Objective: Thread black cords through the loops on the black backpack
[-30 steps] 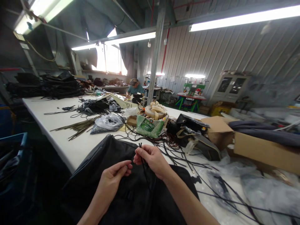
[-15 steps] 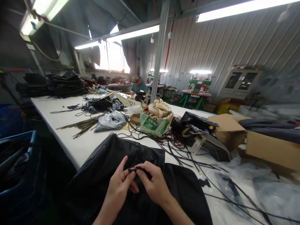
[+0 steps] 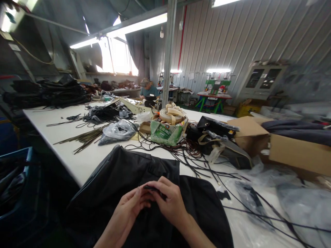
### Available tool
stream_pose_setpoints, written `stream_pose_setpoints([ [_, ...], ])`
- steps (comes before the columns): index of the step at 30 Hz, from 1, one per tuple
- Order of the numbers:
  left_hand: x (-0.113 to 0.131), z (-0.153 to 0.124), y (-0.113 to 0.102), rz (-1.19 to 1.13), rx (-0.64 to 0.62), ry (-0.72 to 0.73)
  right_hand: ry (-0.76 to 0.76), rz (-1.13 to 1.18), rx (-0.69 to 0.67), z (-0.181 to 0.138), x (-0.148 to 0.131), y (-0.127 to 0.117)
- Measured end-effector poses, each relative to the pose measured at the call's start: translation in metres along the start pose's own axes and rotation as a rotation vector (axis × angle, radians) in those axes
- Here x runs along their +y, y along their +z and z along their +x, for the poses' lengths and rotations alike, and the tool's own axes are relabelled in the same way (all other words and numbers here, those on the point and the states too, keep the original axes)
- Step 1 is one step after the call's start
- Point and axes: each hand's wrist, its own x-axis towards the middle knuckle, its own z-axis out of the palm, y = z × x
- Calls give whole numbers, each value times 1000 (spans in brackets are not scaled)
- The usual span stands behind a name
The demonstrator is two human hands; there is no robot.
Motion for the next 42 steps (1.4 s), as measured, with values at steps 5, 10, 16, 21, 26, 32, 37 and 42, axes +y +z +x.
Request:
stream_pose_setpoints([
  [5,-4,6,-2,-79,-21,-42,33,94,3,0,6,2],
  [10,-2,6,-8,-69,-84,-64,55,194,-13,-4,9,2],
  [16,32,-2,-23,386,-257,-127,45,173,-209,0,7,-4],
  [21,30,-1,-27,337,-265,-193,120,167,-298,5,5,-8],
  [26,6,1,-27,170,-194,-137,156,201,-284,4,7,-7],
  [32,-3,3,-27,16,-147,-89,255,314,-267,7,2,-8],
  [37,-5,10,-35,-120,-49,-74,508,511,-71,11,4,-12],
  [42,-6,11,-35,-202,10,-94,440,549,81,21,-1,-21],
])
